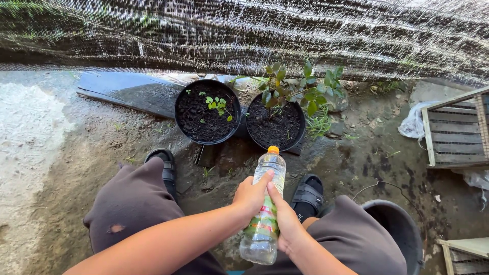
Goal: Watering potted plants using a plastic squeeze bottle
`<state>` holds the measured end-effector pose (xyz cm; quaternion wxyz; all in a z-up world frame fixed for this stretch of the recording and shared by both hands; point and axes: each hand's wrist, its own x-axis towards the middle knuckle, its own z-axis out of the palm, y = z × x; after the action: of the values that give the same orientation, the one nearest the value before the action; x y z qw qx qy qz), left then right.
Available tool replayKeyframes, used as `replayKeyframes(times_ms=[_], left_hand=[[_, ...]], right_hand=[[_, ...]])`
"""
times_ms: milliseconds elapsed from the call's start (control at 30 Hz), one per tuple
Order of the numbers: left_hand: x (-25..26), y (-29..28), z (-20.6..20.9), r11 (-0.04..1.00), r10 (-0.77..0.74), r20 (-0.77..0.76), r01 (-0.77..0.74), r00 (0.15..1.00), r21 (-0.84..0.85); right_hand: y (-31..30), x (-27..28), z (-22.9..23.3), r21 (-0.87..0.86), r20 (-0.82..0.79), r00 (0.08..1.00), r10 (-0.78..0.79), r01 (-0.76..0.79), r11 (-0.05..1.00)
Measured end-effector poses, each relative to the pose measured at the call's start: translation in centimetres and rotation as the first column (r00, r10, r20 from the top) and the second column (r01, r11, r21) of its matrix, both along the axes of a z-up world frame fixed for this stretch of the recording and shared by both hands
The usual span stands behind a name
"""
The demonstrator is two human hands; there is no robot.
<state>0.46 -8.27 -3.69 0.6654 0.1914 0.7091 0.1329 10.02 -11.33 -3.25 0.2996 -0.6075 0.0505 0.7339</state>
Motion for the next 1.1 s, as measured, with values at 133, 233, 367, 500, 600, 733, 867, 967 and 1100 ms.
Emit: replayKeyframes(times_ms=[133,233,367,500,600,733,867,967,1100], left_hand=[[0.2,-0.3,-0.1,1.0,-0.005,-0.005,0.005,1.0,0.002],[0.3,-0.6,-0.3,1.0,-0.004,0.003,0.004,1.0,0.006],[0.5,-1.0,-0.6,1.0,0.02,0.021,-0.021,1.0,0.002],[0.7,-1.3,-0.7,0.999,0.054,0.045,-0.054,0.998,0.004],[1.0,-1.7,-1.2,0.999,0.026,0.017,-0.027,1.0,0.018],[1.1,-2.0,-1.8,0.999,0.025,0.014,-0.025,1.0,0.032],[1.5,-2.3,-2.4,0.999,0.018,0.006,-0.018,1.0,0.036],[1.8,-2.6,-2.6,0.999,0.024,0.008,-0.025,1.0,0.038],[2.1,-2.9,-2.8,0.999,0.033,0.013,-0.033,0.999,0.031]], right_hand=[[-0.4,0.3,-0.5,0.013,-0.013,1.0,-0.005,0.005,1.0],[-0.6,0.5,-1.0,-0.001,0.02,1.0,0.01,-0.01,1.0],[-1.1,0.8,-1.6,0.014,-0.009,1.0,0.001,-0.001,1.0],[-1.3,1.1,-2.0,0.026,-0.01,1.0,0.004,-0.004,1.0],[-1.5,1.0,-1.3,0.012,0.016,0.999,0.028,-0.029,1.0],[-1.9,1.2,-2.0,0.018,0.025,0.999,0.029,-0.029,0.999],[-2.3,1.6,-2.7,0.034,-0.023,1.0,0.02,-0.019,0.999],[-2.6,1.9,-3.2,0.037,-0.029,0.999,0.023,-0.022,0.999],[-2.8,2.3,-3.7,0.028,-0.013,0.999,0.04,-0.04,0.999]])
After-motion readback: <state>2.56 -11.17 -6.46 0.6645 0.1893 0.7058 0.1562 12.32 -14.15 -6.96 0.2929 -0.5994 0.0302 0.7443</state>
